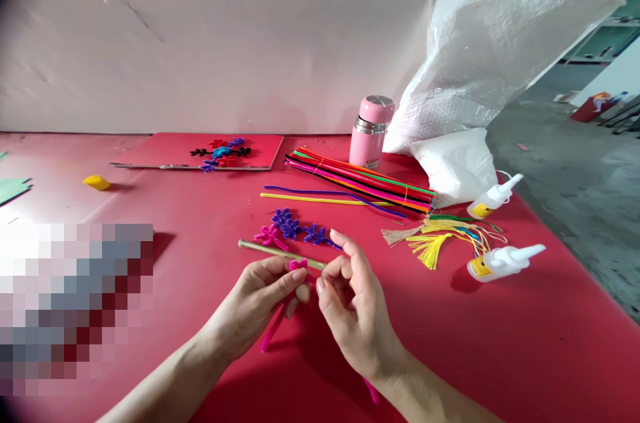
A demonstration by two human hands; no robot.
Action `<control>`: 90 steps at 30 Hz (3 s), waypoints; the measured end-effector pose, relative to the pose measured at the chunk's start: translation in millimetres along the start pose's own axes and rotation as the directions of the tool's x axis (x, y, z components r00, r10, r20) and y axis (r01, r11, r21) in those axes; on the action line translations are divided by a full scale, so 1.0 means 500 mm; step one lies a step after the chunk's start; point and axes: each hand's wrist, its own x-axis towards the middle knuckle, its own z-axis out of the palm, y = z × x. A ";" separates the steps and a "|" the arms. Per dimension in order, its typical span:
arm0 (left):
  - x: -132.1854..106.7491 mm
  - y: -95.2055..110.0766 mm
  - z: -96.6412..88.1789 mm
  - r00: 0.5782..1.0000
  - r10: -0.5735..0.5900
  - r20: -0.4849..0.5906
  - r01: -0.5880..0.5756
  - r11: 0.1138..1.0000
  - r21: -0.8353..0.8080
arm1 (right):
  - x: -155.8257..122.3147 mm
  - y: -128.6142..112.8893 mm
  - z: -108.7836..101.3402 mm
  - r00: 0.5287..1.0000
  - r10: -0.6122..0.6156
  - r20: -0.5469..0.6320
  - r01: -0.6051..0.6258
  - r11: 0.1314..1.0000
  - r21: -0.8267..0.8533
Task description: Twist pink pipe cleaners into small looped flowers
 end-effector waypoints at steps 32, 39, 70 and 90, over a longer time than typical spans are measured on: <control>-0.013 -0.014 0.031 0.985 0.153 -0.084 -0.148 0.987 0.062 | 0.013 0.001 0.025 0.985 0.025 -0.172 -0.005 0.993 0.118; -0.013 -0.026 0.034 0.994 0.077 -0.084 -0.078 0.997 -0.012 | 0.012 0.004 0.024 0.990 0.036 -0.135 -0.018 0.991 0.133; -0.016 0.011 0.013 0.995 0.085 -0.050 -0.081 0.994 0.074 | 0.007 0.007 0.013 0.997 -0.071 0.022 0.071 0.997 0.021; -0.032 0.009 -0.039 0.960 -0.238 0.149 0.256 0.961 -0.109 | 0.001 0.009 0.011 0.886 -0.457 0.084 0.460 0.837 -0.295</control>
